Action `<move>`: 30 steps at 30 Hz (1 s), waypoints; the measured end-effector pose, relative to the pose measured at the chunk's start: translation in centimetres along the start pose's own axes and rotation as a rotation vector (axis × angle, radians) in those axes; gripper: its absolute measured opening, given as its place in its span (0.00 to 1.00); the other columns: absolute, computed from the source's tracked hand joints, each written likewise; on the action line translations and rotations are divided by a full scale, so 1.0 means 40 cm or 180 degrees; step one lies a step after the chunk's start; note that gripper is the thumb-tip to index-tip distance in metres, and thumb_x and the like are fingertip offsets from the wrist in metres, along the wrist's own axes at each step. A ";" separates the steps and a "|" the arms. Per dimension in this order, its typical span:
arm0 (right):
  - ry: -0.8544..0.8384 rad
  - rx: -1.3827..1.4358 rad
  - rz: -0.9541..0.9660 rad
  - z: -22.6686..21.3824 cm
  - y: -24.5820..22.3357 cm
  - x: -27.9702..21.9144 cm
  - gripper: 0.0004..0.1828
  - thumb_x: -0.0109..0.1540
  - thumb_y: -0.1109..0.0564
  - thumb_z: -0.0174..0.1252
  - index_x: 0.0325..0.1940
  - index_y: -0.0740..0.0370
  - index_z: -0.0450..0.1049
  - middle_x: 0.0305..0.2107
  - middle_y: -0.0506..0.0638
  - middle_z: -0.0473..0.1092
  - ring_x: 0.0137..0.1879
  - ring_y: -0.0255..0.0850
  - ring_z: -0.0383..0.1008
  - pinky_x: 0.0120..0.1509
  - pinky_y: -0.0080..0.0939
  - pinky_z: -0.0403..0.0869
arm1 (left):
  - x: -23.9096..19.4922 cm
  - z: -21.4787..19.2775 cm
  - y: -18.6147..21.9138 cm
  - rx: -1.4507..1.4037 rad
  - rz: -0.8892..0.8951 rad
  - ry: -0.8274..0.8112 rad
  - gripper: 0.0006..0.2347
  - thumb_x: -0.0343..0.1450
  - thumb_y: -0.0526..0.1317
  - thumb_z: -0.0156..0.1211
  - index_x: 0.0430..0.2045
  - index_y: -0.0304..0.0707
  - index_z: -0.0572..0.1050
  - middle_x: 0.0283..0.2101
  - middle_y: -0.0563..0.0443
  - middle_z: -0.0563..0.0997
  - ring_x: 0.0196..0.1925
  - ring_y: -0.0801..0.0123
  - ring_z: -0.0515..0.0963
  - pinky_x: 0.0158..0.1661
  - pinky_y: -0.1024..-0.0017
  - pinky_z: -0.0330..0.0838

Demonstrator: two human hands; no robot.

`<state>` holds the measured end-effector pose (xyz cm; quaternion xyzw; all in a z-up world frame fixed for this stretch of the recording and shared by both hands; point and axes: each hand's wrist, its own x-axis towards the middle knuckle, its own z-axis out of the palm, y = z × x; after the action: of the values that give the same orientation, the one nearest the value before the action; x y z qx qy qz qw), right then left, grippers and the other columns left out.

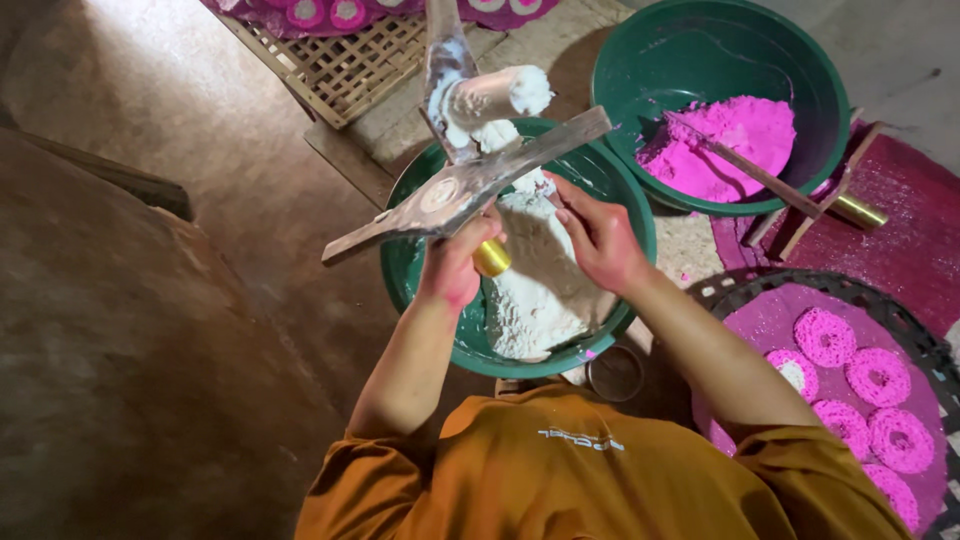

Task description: The person scoops white dough into a wooden mold, presses it into a pink base in a tray, and then adds pink dough to the center. The finished cakes are placed on a tray.

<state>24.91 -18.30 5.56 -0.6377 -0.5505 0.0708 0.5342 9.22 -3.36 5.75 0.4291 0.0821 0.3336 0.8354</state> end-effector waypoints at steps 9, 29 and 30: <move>0.0240 0.0014 0.0331 0.084 0.004 -0.020 0.25 0.68 0.69 0.51 0.71 0.68 0.66 0.55 0.63 0.75 0.61 0.41 0.78 0.62 0.37 0.74 | 0.023 -0.058 -0.055 0.0097 -0.0379 0.0101 0.15 0.65 0.26 0.63 0.45 0.30 0.74 0.39 0.50 0.77 0.37 0.67 0.78 0.38 0.67 0.74; 0.0495 0.3395 0.0303 -0.123 -0.188 -0.130 0.56 0.69 0.29 0.53 0.84 0.64 0.34 0.75 0.56 0.51 0.76 0.43 0.63 0.79 0.42 0.64 | -0.226 0.095 -0.103 -0.2413 -0.2398 -0.2058 0.23 0.70 0.31 0.65 0.59 0.23 0.66 0.41 0.51 0.73 0.45 0.72 0.75 0.47 0.75 0.73; 0.0483 0.3866 0.0357 -0.160 -0.216 -0.166 0.55 0.72 0.31 0.54 0.83 0.70 0.37 0.68 0.65 0.58 0.66 0.48 0.70 0.70 0.46 0.70 | -0.235 0.142 -0.113 -0.1809 -0.2415 -0.1990 0.25 0.67 0.31 0.65 0.60 0.24 0.66 0.46 0.50 0.75 0.49 0.70 0.76 0.51 0.73 0.73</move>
<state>21.29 -28.86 11.49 -0.2506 -0.3378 0.3541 0.8352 6.66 -14.87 4.35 0.2061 -0.1137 -0.1239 0.9640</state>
